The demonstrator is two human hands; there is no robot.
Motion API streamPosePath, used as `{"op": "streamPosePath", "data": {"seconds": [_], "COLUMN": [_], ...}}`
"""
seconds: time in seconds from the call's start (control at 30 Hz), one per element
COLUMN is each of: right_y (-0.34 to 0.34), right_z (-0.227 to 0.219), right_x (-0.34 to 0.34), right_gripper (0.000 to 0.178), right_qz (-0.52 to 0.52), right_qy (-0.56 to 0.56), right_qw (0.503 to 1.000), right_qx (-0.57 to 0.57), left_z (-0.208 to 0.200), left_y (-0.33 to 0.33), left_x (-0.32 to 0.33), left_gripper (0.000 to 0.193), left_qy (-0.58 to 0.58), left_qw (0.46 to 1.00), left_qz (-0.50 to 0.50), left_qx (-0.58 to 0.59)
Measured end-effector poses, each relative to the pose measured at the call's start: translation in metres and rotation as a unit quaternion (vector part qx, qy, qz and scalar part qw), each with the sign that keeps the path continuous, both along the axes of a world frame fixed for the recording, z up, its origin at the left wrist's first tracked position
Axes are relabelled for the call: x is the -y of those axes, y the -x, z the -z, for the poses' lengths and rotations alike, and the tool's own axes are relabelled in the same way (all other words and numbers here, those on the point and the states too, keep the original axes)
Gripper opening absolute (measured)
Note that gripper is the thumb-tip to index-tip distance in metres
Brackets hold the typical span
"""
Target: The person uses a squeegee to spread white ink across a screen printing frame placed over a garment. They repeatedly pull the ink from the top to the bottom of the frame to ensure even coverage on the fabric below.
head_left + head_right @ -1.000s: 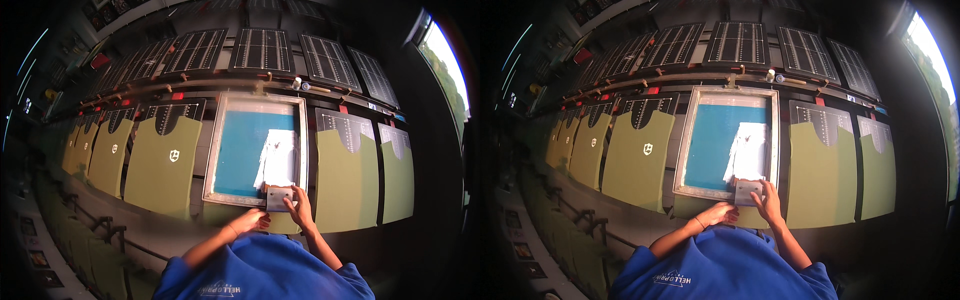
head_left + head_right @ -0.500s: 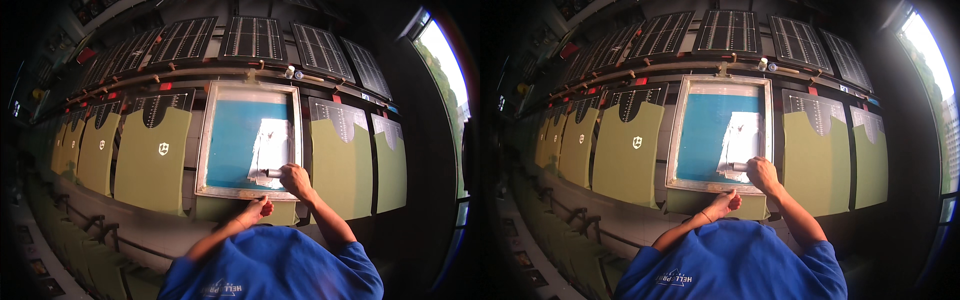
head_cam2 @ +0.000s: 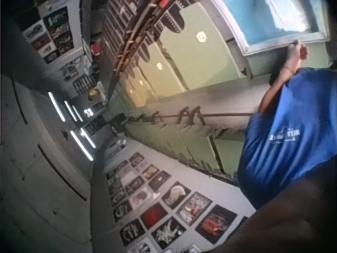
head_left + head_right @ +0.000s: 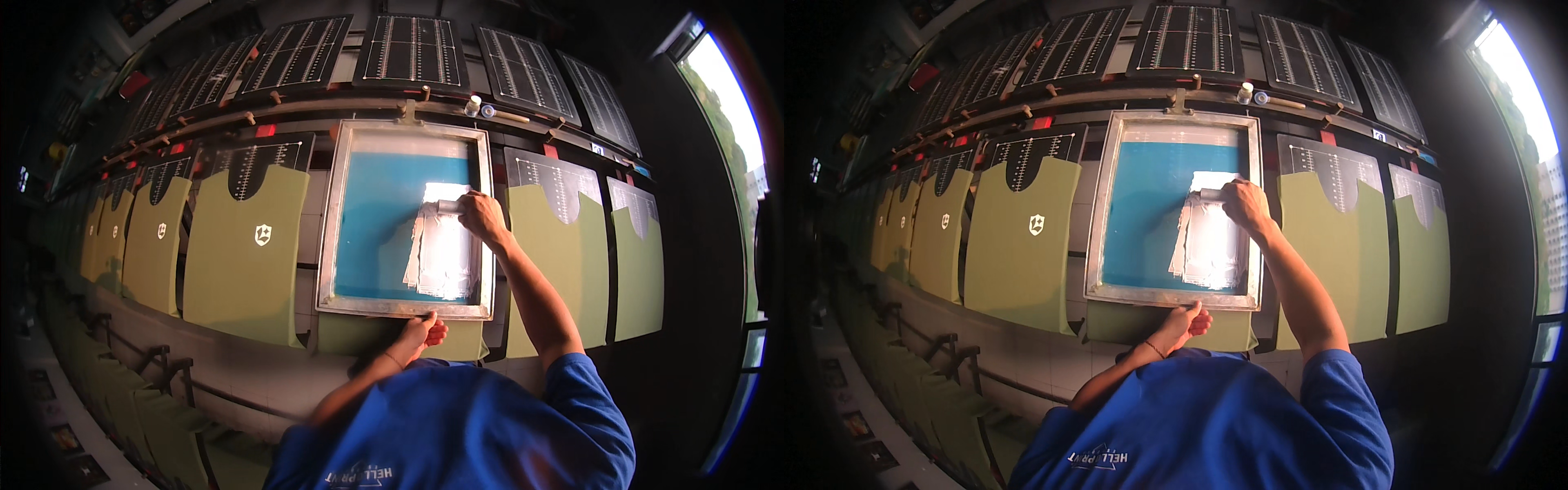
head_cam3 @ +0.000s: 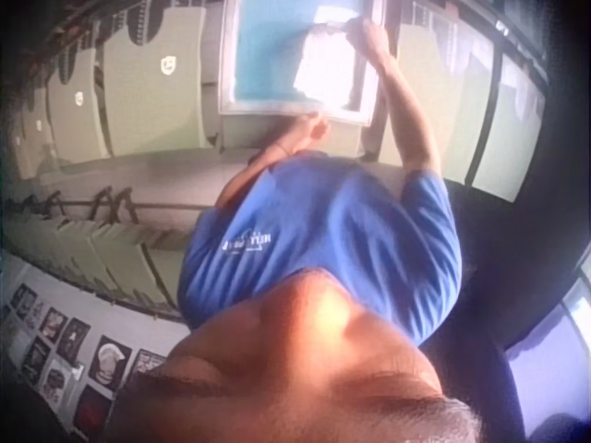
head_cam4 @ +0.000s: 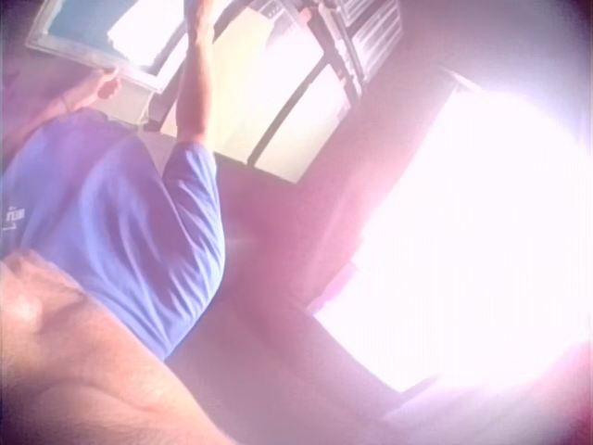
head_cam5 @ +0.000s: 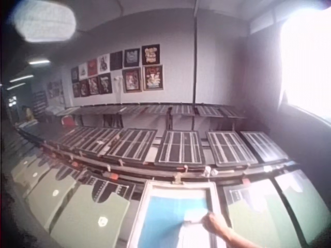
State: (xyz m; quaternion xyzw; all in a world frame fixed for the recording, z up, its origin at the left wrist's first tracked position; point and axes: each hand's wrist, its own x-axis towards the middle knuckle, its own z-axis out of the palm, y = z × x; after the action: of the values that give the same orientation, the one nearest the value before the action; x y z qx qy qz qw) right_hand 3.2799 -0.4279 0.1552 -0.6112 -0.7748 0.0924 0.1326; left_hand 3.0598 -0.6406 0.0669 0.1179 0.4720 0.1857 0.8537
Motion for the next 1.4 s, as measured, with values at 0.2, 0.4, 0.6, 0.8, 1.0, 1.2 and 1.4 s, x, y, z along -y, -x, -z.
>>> {"op": "streamPosePath", "data": {"seconds": [0.2, 0.4, 0.6, 0.8, 1.0, 1.2, 1.4], "right_y": [0.02, 0.039, 0.051, 0.035, 0.013, 0.024, 0.054], "right_z": [-0.006, -0.013, 0.004, 0.014, -0.007, -0.034, -0.016], "right_x": [0.085, 0.172, 0.189, 0.122, 0.018, 0.086, 0.181], "right_gripper": [0.019, 0.017, 0.025, 0.025, 0.016, 0.025, 0.032], "right_qz": [0.011, 0.011, 0.032, 0.064, 0.047, -0.004, 0.055], "right_qy": [0.035, 0.032, -0.035, -0.058, 0.009, -0.076, 0.051], "right_qw": [0.999, 0.998, 0.998, 0.995, 0.999, 0.996, 0.996], "right_qx": [-0.029, -0.052, -0.038, -0.045, 0.025, -0.055, -0.045], "left_z": [-0.004, -0.043, -0.087, -0.066, -0.085, -0.106, -0.085], "left_y": [-0.001, 0.024, 0.021, -0.008, -0.033, -0.013, 0.005], "left_x": [-0.002, -0.017, -0.03, -0.124, -0.218, -0.151, -0.061], "left_gripper": [0.041, 0.051, 0.037, 0.034, 0.03, 0.039, 0.033], "left_qy": [0.013, -0.078, -0.685, -0.763, -0.763, -0.789, -0.755], "left_qw": [1.0, 0.955, 0.595, 0.539, 0.525, 0.53, 0.557], "left_qz": [0.004, 0.284, 0.142, 0.171, 0.176, 0.101, 0.149], "left_qx": [0.0, -0.046, -0.395, -0.313, -0.332, -0.294, -0.313]}}
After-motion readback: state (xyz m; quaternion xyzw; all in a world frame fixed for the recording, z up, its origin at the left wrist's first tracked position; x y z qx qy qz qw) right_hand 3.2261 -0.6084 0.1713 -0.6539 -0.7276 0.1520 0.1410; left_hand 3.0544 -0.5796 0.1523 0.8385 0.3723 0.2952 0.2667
